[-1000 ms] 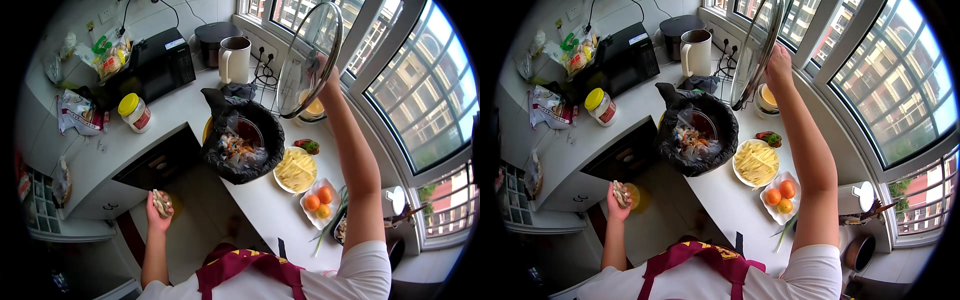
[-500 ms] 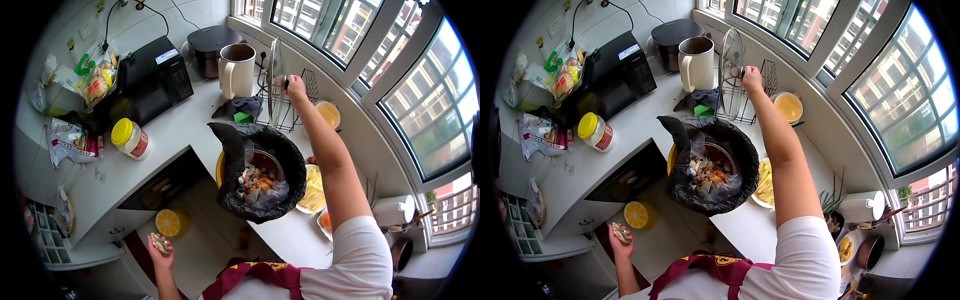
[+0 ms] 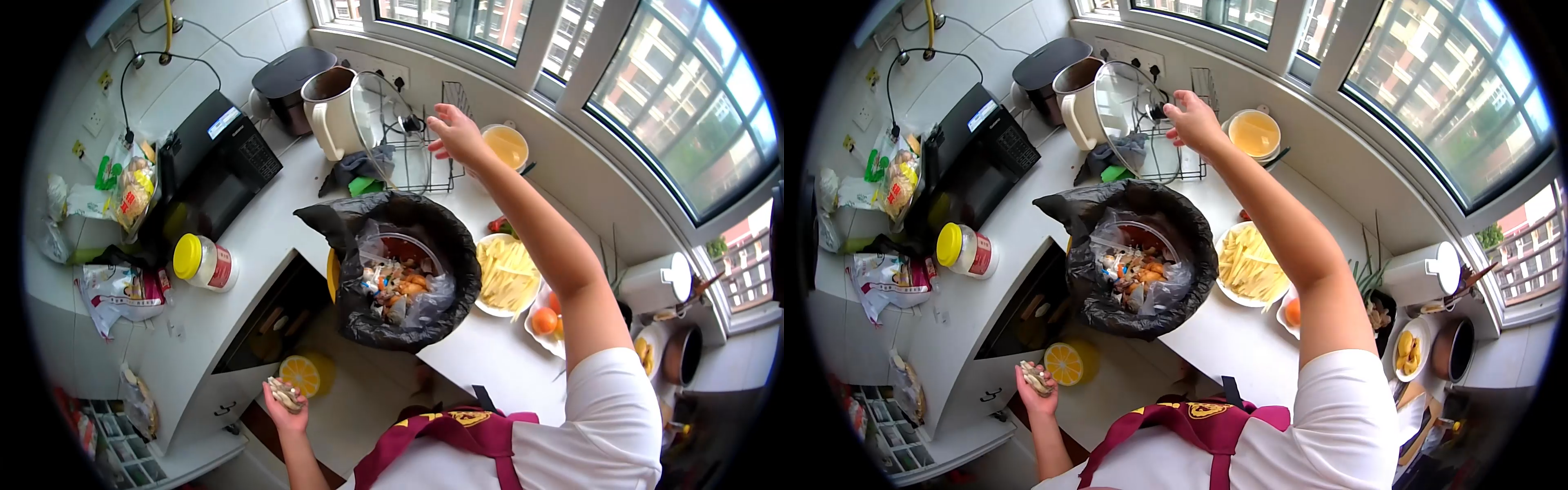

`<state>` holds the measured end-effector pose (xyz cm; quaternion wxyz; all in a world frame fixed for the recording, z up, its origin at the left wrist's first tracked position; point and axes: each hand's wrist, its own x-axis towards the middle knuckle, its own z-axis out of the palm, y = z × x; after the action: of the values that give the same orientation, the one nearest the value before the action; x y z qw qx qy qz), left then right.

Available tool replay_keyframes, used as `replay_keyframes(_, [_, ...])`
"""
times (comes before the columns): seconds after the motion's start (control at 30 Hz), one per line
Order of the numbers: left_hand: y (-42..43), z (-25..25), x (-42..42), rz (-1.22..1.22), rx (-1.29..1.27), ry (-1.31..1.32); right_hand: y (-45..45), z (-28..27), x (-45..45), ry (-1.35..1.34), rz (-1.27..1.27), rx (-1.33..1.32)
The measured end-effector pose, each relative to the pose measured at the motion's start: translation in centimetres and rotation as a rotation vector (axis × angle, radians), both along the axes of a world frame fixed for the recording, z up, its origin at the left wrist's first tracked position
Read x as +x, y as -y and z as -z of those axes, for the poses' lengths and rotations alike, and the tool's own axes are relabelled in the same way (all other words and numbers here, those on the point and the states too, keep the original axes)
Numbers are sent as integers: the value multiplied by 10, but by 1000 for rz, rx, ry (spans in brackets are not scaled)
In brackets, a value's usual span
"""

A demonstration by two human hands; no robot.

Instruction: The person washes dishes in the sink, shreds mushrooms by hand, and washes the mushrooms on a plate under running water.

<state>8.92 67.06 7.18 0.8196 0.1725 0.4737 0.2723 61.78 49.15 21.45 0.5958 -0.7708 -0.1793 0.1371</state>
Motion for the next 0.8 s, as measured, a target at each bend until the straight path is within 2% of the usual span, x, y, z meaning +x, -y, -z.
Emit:
replay_keyframes(0.07, [8,2,12,61,1,-6,58,-17,-33,-2,-112,120])
replay_keyframes(0.13, [14,12,15,207,-24,-9,133,-32,-70,42,-109,108])
replay_keyframes(0.27, [60,20,31,600,-144,3,309,-34,-153,-52,122,67])
replay_keyframes(0.33, [98,22,41,806,-212,-19,403,-25,-211,-107,386,43])
replay_keyframes(0.47, [205,23,76,1171,-228,123,579,-4,-363,-139,902,22])
replay_keyframes(0.6, [345,10,84,1333,-243,266,714,3,-524,-129,1196,204])
replay_keyframes(0.7, [449,4,75,1481,-292,341,772,6,-629,-128,1331,194])
replay_keyframes(0.77, [516,0,72,1632,-354,377,798,2,-700,-118,1329,162])
replay_keyframes(0.8, [551,-16,69,1684,-375,369,818,-17,-733,-147,1297,100])
